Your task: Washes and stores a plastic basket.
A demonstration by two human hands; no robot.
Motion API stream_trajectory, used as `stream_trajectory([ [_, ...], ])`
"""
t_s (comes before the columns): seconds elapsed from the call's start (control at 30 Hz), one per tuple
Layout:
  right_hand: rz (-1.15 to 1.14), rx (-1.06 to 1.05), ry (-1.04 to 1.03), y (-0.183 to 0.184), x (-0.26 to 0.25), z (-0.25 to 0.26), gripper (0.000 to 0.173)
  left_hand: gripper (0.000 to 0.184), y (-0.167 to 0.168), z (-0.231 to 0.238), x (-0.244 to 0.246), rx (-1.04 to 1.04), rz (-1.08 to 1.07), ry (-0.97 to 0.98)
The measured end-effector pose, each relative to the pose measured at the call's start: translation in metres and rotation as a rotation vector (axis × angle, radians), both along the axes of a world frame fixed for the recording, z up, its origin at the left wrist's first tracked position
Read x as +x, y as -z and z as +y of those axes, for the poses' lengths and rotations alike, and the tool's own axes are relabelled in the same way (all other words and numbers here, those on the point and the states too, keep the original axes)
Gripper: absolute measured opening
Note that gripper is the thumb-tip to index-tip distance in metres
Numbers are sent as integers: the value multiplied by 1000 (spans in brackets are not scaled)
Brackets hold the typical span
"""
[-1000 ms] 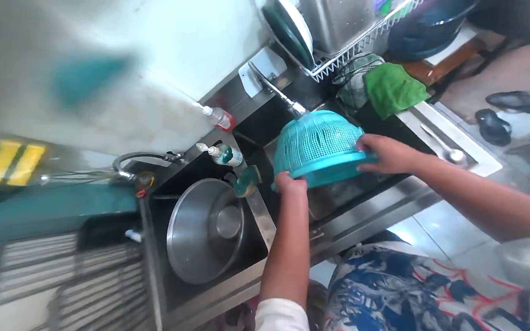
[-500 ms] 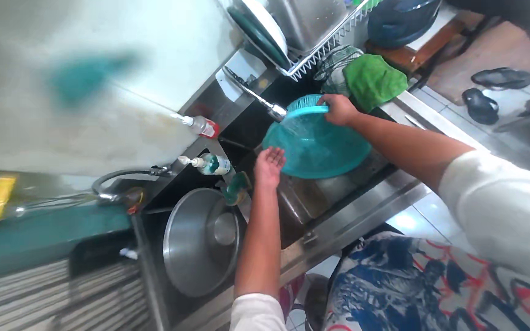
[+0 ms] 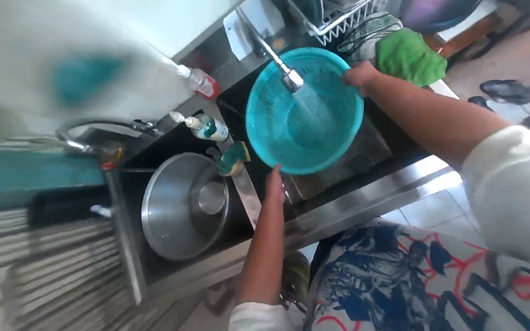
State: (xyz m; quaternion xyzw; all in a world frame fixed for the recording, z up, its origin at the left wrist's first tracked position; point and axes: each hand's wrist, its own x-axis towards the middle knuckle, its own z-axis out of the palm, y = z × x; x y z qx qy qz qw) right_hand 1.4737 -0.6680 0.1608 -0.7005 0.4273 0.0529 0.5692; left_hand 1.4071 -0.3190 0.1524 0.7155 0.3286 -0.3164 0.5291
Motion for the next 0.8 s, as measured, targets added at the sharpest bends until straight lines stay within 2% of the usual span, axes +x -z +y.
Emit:
stream_trajectory([
  [0.27, -145, 160, 291, -6, -85, 51, 51, 55, -23, -47, -51, -517, 213, -270],
  [0.4, -147, 279, 472, -11, -113, 89, 52, 49, -21, -72, -52, -560, 211, -404],
  [0.47, -190, 284, 478, -6, -123, 96, 47, 41, -19, -75, -48, -521, 150, -416],
  [0.53, -223, 293, 383, -2, -133, 91, 54, 36, -17, -73, -44, -446, 112, -367],
  [0.6, -202, 254, 181, -5, -145, 75, 71, 35, -19, -71, -41, -405, 102, -326],
  [0.63, -179, 140, 78, -10, -151, 65, 81, 34, -19, -69, -40, -390, 100, -322],
  [0.7, -181, -215, -95, -34, -160, 48, 93, 34, -19, -66, -36, -369, 111, -321],
  [0.73, -251, -349, -167, -48, -157, 41, 88, 34, -19, -64, -33, -367, 120, -319],
  [0.8, -324, -390, -327, -74, -132, 42, 57, 31, -17, -63, -30, -371, 135, -298],
])
